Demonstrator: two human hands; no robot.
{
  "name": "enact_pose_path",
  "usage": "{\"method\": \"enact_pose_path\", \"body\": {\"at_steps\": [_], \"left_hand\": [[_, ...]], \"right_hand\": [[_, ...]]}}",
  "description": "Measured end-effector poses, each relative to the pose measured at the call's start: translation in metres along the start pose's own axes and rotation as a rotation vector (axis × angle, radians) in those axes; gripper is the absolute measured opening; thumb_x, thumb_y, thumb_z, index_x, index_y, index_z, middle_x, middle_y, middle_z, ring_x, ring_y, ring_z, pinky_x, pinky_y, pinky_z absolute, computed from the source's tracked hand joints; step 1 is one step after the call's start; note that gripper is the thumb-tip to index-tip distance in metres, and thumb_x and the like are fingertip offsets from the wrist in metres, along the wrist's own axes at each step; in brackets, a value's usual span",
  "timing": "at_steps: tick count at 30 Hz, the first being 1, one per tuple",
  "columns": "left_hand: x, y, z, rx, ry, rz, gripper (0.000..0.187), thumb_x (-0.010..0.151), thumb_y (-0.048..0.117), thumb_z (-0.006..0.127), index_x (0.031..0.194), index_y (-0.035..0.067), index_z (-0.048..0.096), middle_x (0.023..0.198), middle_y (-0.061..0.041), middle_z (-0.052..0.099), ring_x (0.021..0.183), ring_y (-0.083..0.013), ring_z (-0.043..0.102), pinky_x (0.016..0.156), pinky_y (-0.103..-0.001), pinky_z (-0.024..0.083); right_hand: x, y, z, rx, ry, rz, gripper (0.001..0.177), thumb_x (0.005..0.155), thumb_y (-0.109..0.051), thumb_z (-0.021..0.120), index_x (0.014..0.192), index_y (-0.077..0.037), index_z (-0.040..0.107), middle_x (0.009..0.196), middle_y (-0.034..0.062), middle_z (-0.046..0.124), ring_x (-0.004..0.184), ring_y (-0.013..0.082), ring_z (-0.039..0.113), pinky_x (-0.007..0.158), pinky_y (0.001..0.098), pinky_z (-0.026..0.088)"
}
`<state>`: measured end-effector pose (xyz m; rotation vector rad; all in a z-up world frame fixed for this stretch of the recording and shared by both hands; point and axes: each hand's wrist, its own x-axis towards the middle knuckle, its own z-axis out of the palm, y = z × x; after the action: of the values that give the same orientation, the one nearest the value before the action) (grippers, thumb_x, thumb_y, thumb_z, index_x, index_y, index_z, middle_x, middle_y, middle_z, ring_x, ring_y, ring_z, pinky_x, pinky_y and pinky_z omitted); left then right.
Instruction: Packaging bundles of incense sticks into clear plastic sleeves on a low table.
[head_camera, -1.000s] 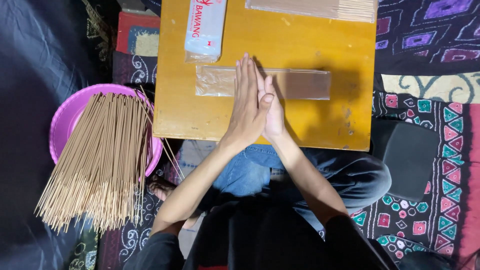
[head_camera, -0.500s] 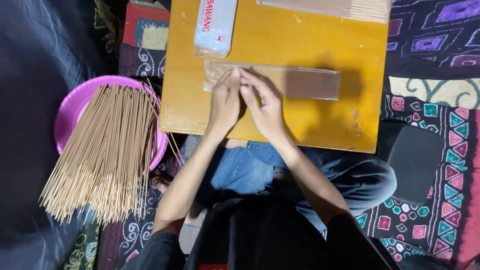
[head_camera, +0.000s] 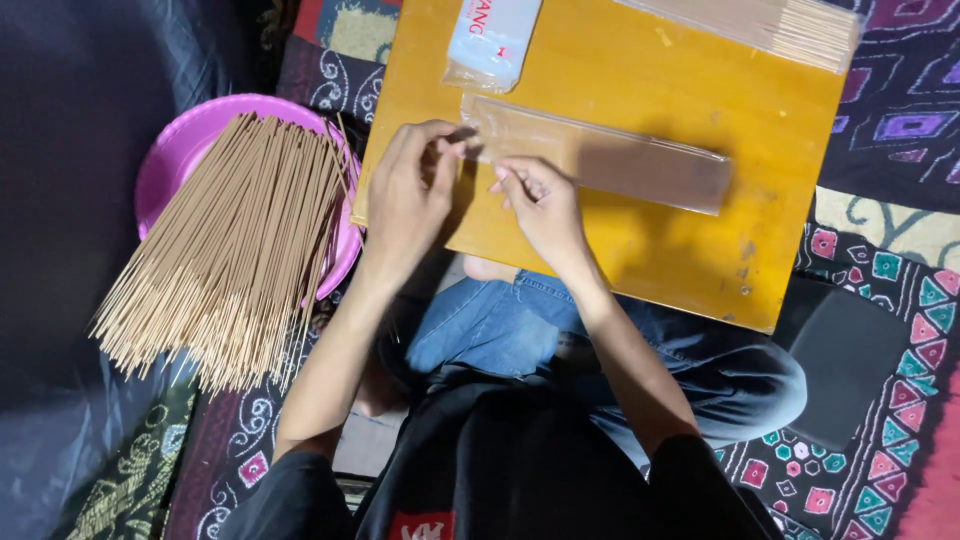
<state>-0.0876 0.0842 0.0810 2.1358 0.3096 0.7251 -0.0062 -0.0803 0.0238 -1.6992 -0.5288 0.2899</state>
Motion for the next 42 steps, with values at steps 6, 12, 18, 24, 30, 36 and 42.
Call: {"method": "enact_pose_path", "body": {"at_steps": [6, 12, 18, 24, 30, 36, 42], "left_hand": [[-0.033, -0.018, -0.081, 0.511, -0.392, -0.631, 0.034, 0.105, 0.048, 0.061, 0.113, 0.016, 0.067, 0.096, -0.017, 0.077, 0.1, -0.0447, 0.072, 0.085, -0.058, 0.054], [-0.109, -0.079, -0.091, 0.547, -0.674, -0.936, 0.047, 0.096, 0.063, 0.062, 0.11, 0.02, 0.076, 0.097, -0.015, 0.078, 0.108, -0.04, 0.072, 0.09, -0.054, 0.055], [-0.121, -0.039, -0.095, 0.404, -0.751, -1.017, 0.048, 0.093, 0.05, 0.066, 0.112, 0.009, 0.079, 0.109, -0.024, 0.077, 0.114, -0.0449, 0.07, 0.099, -0.058, 0.053], [-0.142, -0.072, -0.099, 0.133, -0.539, -1.015, 0.026, 0.09, 0.033, 0.076, 0.112, 0.019, 0.079, 0.104, -0.009, 0.081, 0.113, -0.0346, 0.072, 0.097, -0.05, 0.054], [-0.123, -0.058, -0.122, 0.087, -0.481, -1.023, 0.021, 0.093, 0.031, 0.072, 0.109, 0.018, 0.08, 0.089, -0.005, 0.081, 0.101, -0.0294, 0.076, 0.089, -0.048, 0.058], [-0.109, -0.046, -0.147, 0.121, -0.4, -1.05, 0.026, 0.094, 0.027, 0.068, 0.115, 0.015, 0.078, 0.095, -0.009, 0.081, 0.103, -0.0339, 0.074, 0.091, -0.051, 0.057], [-0.119, -0.07, -0.163, 0.054, -0.242, -0.997, 0.025, 0.095, 0.022, 0.07, 0.115, 0.009, 0.077, 0.091, -0.01, 0.08, 0.09, -0.0346, 0.076, 0.082, -0.048, 0.057]], "right_hand": [[-0.059, -0.033, 0.049, 0.175, -0.482, 0.224, 0.018, 0.097, -0.006, 0.065, 0.113, -0.002, 0.071, 0.089, 0.0183, 0.078, 0.051, 0.0127, 0.065, 0.046, 0.0226, 0.051], [-0.078, 0.055, 0.109, 0.159, -0.54, 0.471, 0.044, 0.097, -0.023, 0.07, 0.133, 0.001, 0.06, 0.127, 0.0277, 0.067, 0.072, 0.0231, 0.072, 0.048, 0.0252, 0.059], [-0.078, 0.063, 0.14, 0.307, -0.464, 0.583, 0.041, 0.098, -0.018, 0.07, 0.129, 0.008, 0.063, 0.113, 0.0252, 0.071, 0.052, 0.0157, 0.066, 0.039, 0.0201, 0.05], [-0.078, 0.067, 0.158, 0.295, -0.473, 0.544, 0.035, 0.095, -0.01, 0.072, 0.127, 0.002, 0.068, 0.107, 0.0224, 0.075, 0.05, 0.0096, 0.062, 0.039, 0.0168, 0.047], [-0.069, 0.05, 0.179, 0.298, -0.455, 0.499, 0.034, 0.093, -0.006, 0.072, 0.125, 0.003, 0.069, 0.105, 0.022, 0.076, 0.048, 0.0062, 0.058, 0.041, 0.0188, 0.048], [-0.061, 0.057, 0.208, 0.33, -0.458, 0.477, 0.034, 0.093, -0.007, 0.071, 0.126, 0.002, 0.068, 0.102, 0.0209, 0.076, 0.048, 0.006, 0.057, 0.044, 0.0196, 0.048], [-0.043, 0.031, 0.239, 0.382, -0.483, 0.512, 0.037, 0.092, -0.009, 0.071, 0.125, 0.008, 0.065, 0.095, 0.0204, 0.075, 0.048, 0.0073, 0.059, 0.042, 0.0197, 0.05]]}}
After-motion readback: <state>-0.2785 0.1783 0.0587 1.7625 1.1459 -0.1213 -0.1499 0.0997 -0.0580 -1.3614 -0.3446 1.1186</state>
